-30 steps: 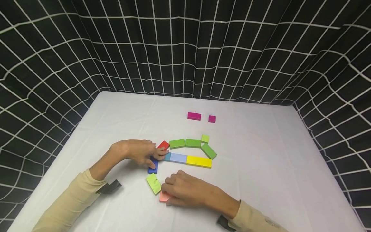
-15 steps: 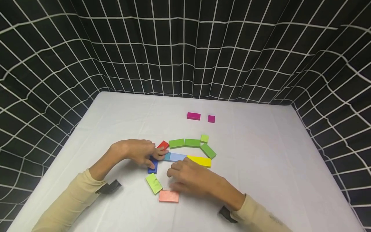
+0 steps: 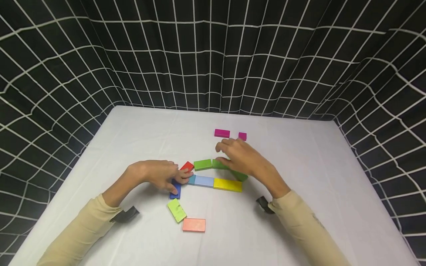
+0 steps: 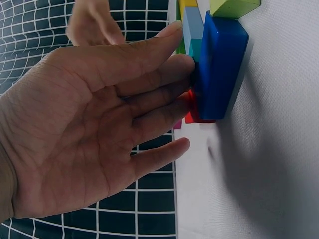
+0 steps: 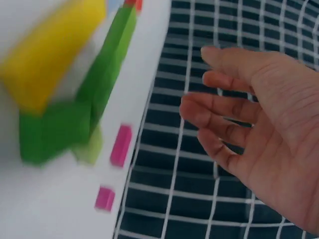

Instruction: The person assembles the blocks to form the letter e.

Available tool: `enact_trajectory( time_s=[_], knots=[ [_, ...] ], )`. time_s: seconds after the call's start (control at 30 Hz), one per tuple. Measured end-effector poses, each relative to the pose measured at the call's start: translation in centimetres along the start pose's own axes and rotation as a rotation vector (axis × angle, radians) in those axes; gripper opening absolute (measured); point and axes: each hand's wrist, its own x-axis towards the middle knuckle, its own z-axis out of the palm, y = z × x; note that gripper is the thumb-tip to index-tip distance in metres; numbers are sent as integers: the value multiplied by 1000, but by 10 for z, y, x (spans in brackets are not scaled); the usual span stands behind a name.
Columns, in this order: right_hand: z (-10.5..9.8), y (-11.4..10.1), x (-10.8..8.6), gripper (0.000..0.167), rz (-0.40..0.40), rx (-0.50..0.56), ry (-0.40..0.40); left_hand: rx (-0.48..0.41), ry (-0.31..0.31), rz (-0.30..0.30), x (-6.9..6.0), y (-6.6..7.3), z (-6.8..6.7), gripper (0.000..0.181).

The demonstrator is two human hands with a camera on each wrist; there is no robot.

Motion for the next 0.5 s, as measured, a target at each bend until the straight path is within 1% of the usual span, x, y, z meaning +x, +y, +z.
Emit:
enact_trajectory(
  time_s=[0.07,0.23,0.3,0.37,0.43,0.5],
  knots=[
    [-1,16,10,31,20,-1,-9,-2,2,-5,0,0,0,58],
    [5,48,32,36,112,5,-83,0,4,-7,-1,1,0,58],
    [7,57,39,39,143,7,-109,6,4,-4,-1,1,0,57],
    [10,64,44,44,157,-1,-125,10,3,-2,0,2,0,57],
    [13,70,47,49,155,-27,-142,14,3,-6,0,3,0,57],
    [15,73,50,55,155,-48,-181,19,3,-13,1,3,0,57]
  ],
)
